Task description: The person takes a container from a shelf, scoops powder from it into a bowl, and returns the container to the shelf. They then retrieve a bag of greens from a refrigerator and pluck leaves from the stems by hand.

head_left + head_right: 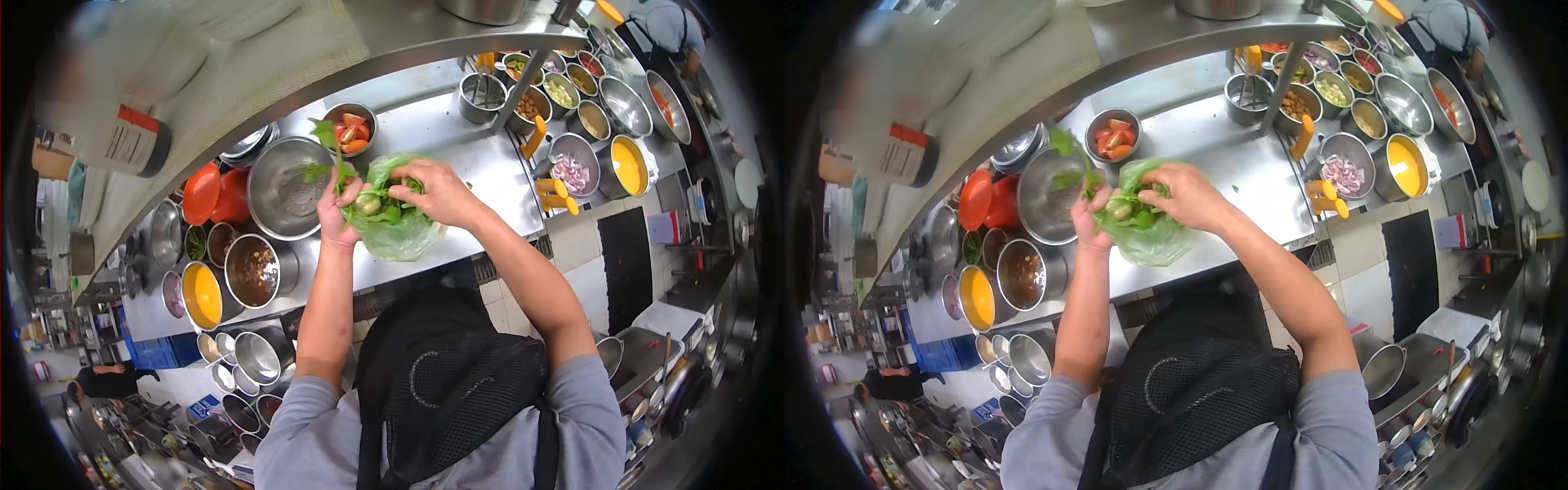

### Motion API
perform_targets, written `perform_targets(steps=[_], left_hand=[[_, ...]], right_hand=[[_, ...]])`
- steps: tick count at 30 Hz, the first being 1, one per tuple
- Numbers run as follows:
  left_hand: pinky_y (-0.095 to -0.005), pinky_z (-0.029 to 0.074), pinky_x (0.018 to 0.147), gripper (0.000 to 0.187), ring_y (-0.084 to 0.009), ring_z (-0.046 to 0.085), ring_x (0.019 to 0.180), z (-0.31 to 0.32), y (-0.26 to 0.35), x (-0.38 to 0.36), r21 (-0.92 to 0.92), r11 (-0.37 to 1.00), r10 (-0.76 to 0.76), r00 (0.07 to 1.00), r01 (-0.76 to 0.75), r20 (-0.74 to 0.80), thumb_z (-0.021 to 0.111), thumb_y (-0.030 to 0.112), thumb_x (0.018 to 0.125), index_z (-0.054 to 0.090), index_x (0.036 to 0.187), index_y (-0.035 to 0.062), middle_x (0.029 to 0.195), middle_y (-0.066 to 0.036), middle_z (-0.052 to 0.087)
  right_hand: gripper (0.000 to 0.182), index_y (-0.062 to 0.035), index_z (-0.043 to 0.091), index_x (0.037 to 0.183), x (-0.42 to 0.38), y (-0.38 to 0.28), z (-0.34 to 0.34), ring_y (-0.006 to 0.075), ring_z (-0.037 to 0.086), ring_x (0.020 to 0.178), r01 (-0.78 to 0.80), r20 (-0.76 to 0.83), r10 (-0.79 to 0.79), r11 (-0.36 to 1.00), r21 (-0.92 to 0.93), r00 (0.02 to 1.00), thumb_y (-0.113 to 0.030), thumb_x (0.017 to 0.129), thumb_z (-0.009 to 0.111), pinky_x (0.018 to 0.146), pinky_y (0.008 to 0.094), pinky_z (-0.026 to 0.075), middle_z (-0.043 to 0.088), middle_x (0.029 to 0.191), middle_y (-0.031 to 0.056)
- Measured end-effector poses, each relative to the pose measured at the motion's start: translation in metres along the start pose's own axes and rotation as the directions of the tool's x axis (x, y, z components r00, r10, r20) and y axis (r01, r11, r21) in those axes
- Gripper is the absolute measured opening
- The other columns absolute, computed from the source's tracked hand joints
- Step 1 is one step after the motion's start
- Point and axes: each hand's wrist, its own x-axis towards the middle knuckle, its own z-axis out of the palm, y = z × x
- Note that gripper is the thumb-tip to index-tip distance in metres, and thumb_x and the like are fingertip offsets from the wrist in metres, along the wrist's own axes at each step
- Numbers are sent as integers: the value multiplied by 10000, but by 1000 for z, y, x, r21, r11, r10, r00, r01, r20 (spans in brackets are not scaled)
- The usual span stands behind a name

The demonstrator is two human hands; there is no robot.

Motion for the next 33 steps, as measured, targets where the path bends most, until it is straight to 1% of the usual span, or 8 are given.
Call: perform_targets(steps=[5, 8, 10, 13, 24, 26, 29, 33], left_hand=[[-271, 345, 565, 391, -99, 362, 588, 14, 8, 0, 69, 998, -17, 998, 13, 63, 412, 397, 1087, 449, 783, 154, 591, 56, 321], [-267, 361, 618, 321, -111, 374, 626, -5, 5, 5, 66, 997, -40, 989, 30, 145, 385, 380, 1095, 598, 1058, 144, 612, 71, 333], [-261, 382, 614, 308, -113, 405, 629, 5, 5, 7, 169, 986, 2, 999, -8, 36, 401, 374, 1094, 562, 988, 133, 641, 45, 368], [-270, 453, 658, 297, -120, 525, 714, 8, 16, 4, 578, 805, 212, 975, -136, -66, 411, 341, 1096, 564, 1049, 91, 794, -17, 546], [-338, 502, 947, 296, -174, 640, 1027, 18, 1, 20, 801, 559, 501, 857, -214, -121, 442, 222, 1085, 558, 1284, 36, 1096, -88, 671], [-341, 489, 895, 269, -198, 631, 943, 1, 2, 20, 980, 171, 577, 816, -104, -14, 426, 140, 1051, 557, 1261, 36, 1033, -87, 670], [-371, 480, 890, 251, -216, 615, 958, -6, 13, 1, 997, -44, 527, 849, 56, -25, 433, 127, 1027, 572, 1208, 23, 1034, -84, 666], [-332, 484, 851, 225, -173, 601, 935, 13, 9, -24, 992, 65, 649, 760, -109, 41, 447, 121, 1020, 585, 1175, 35, 1029, -55, 658]], right_hand=[[261, 3, 701, 1056, 4, -24, -11, 314, 641, 829, 110, 24, -110, 994, -7, 994, -189, 885, 751, 741, 405, 512, 638, 866, 144], [224, -10, 702, 1039, 7, -13, 4, 325, 639, 821, 167, 118, -159, 984, -67, 980, -178, 895, 738, 732, 412, 512, 644, 877, 149], [196, -5, 696, 1010, 8, -10, 2, 337, 638, 791, 190, 102, -181, 979, -77, 978, -165, 901, 728, 712, 415, 513, 647, 873, 155], [172, 5, 689, 984, 9, -14, -14, 344, 635, 757, 133, 46, -127, 979, -153, 991, -148, 911, 714, 692, 414, 514, 651, 861, 151], [212, 19, 715, 918, 22, -27, -48, 315, 667, 767, -56, -106, 46, 994, -91, 993, -193, 926, 705, 705, 374, 513, 694, 843, 175], [262, 24, 714, 953, 18, -4, -44, 271, 674, 784, -125, -94, 120, 990, -57, 988, -236, 934, 706, 732, 360, 509, 709, 866, 169], [309, 31, 710, 987, 1, 6, -47, 209, 665, 810, -184, -121, 190, 981, 65, 974, -274, 939, 710, 757, 342, 504, 725, 894, 141], [310, 38, 703, 986, -20, 5, -73, 145, 605, 831, -241, -168, 262, 961, 136, 950, -269, 943, 712, 778, 295, 480, 686, 878, 75]])
